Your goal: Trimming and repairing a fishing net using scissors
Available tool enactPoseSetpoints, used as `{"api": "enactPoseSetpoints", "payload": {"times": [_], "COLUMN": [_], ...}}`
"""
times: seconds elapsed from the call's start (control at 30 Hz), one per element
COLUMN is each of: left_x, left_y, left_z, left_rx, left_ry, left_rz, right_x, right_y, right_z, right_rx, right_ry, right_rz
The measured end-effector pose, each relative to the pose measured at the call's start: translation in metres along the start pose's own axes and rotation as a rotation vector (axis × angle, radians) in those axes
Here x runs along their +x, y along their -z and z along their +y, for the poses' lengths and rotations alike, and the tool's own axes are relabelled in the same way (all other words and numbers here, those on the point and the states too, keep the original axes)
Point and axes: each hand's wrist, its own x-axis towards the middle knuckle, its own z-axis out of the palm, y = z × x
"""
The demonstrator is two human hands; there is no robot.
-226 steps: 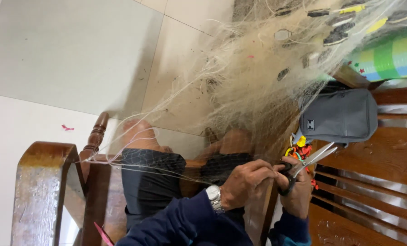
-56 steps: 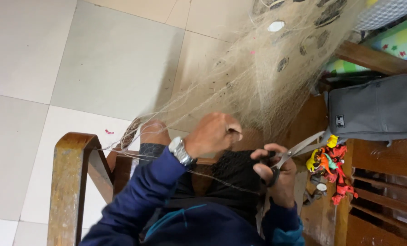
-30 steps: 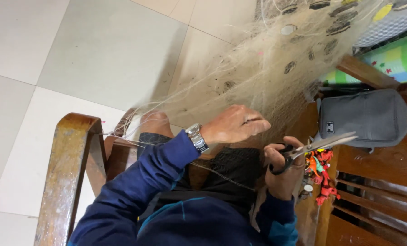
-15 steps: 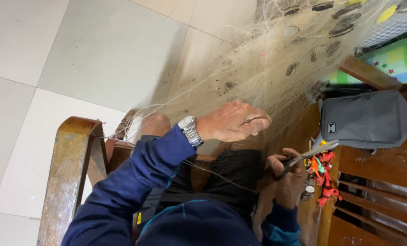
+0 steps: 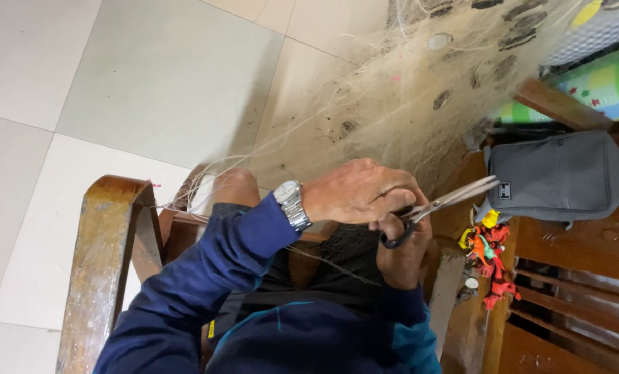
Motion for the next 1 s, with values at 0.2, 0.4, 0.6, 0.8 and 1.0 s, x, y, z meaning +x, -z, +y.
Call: {"api": "enactPoseSetpoints", "payload": {"times": [0.2, 0.4, 0.6, 0.8, 1.0], "left_x": [0.002, -0.012, -0.074, -0.096, -0.120], "left_y": [-0.014, -0.017, -0.032, -0.090, -0.090], "left_z": [-0.031, -0.016, 0.006, -0.010, -0.022], "left_rx": [0.031, 0.119, -0.003, 0.027, 0.080], "left_ry": [-0.026, -0.028, 0.158, 0.275, 0.391], "left_rz": [0.002, 0.138, 0.505, 0.767, 0.922], "right_x": [-0.010, -0.019, -0.030, -0.045, -0.051], "right_y": [0.037, 0.067, 0.052, 0.063, 0.083], "right_z": [0.001, 0.001, -0.031, -0.027, -0.042], "right_rx": [0.135, 0.181, 0.171, 0.135, -0.064], "right_ry": [-0.099, -0.156, -0.224, -0.278, -0.359], "right_rz": [0.023, 0.087, 0.051, 0.052, 0.076]}}
